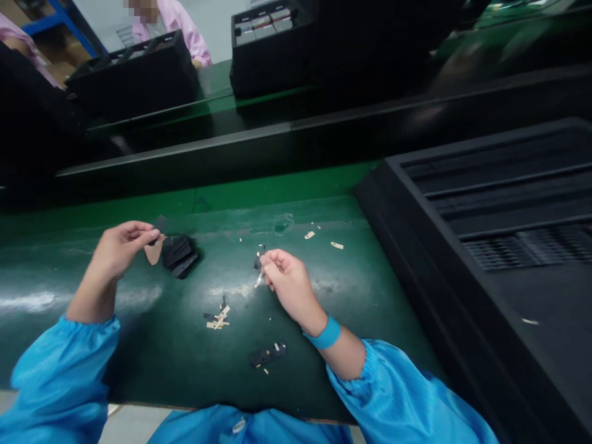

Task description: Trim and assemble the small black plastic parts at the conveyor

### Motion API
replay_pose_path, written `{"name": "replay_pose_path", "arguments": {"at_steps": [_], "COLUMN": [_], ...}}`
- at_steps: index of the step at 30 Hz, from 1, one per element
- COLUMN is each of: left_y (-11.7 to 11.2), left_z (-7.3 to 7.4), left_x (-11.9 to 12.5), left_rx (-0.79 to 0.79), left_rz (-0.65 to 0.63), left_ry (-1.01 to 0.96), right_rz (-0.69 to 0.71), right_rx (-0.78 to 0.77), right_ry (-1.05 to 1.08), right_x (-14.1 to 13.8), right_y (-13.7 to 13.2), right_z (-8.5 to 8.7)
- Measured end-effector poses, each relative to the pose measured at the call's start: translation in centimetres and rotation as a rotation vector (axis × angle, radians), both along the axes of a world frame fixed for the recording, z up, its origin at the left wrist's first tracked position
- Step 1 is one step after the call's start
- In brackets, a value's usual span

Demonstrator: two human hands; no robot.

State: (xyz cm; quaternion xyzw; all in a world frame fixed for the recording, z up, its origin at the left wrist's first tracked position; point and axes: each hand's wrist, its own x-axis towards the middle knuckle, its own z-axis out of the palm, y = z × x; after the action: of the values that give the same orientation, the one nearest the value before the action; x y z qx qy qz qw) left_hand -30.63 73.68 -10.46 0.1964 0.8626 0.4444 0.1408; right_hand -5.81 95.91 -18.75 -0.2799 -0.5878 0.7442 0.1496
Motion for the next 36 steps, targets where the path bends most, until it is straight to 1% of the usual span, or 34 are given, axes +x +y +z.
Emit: {"name": "replay_pose_path", "arguments": {"at_steps": [1,2,3,4,6,7,8,10,12,14,15,19,21,28,36], "left_y": [0.7,1.6,2.7,4.0,6.7,8.0,9.1,10.6,11.1,11.0,10.9,10.6,10.6,10.5,10.4], "left_z": [0.2,0.1,-0.4,-1.1,-3.1,-4.3,-5.4,-7.2,-8.1,-8.3,-8.2,-7.5,-7.4,-7.9,-7.9], "left_x": [1.1,2.4,4.1,5.9,9.4,10.8,12.0,13.5,14.0,13.9,13.9,13.7,13.7,13.9,14.0], "left_rx": [0.043,0.084,0.13,0.188,0.304,0.347,0.381,0.428,0.457,0.464,0.456,0.385,0.368,0.372,0.384], "left_rz": [0.006,-0.015,-0.076,-0.163,-0.304,-0.32,-0.309,-0.245,-0.188,-0.166,-0.169,-0.214,-0.241,-0.299,-0.309], "left_ry": [0.027,0.019,-0.034,-0.127,-0.375,-0.5,-0.601,-0.728,-0.768,-0.785,-0.795,-0.828,-0.822,-0.783,-0.773], "right_rz": [0.001,0.0,0.0,-0.006,-0.02,-0.025,-0.025,-0.02,-0.016,-0.022,-0.025,-0.009,0.001,0.004,0.011], "right_rx": [0.009,0.02,0.036,0.06,0.138,0.188,0.245,0.38,0.529,0.638,0.655,0.569,0.549,0.54,0.551], "right_ry": [0.009,0.018,0.025,0.034,0.046,0.049,0.049,0.03,-0.005,-0.042,-0.057,-0.072,-0.077,-0.096,-0.107], "right_x": [0.0,0.0,0.0,0.1,0.2,0.2,0.3,0.4,0.5,0.6,0.6,0.6,0.6,0.5,0.6], "right_y": [0.1,0.1,0.2,0.3,0.4,0.4,0.5,0.5,0.5,0.6,0.7,0.8,0.8,0.8,0.9], "right_z": [0.1,0.3,0.5,0.6,0.7,0.7,0.6,0.3,0.0,-0.2,-0.3,-0.5,-0.4,-0.5,-0.6]}}
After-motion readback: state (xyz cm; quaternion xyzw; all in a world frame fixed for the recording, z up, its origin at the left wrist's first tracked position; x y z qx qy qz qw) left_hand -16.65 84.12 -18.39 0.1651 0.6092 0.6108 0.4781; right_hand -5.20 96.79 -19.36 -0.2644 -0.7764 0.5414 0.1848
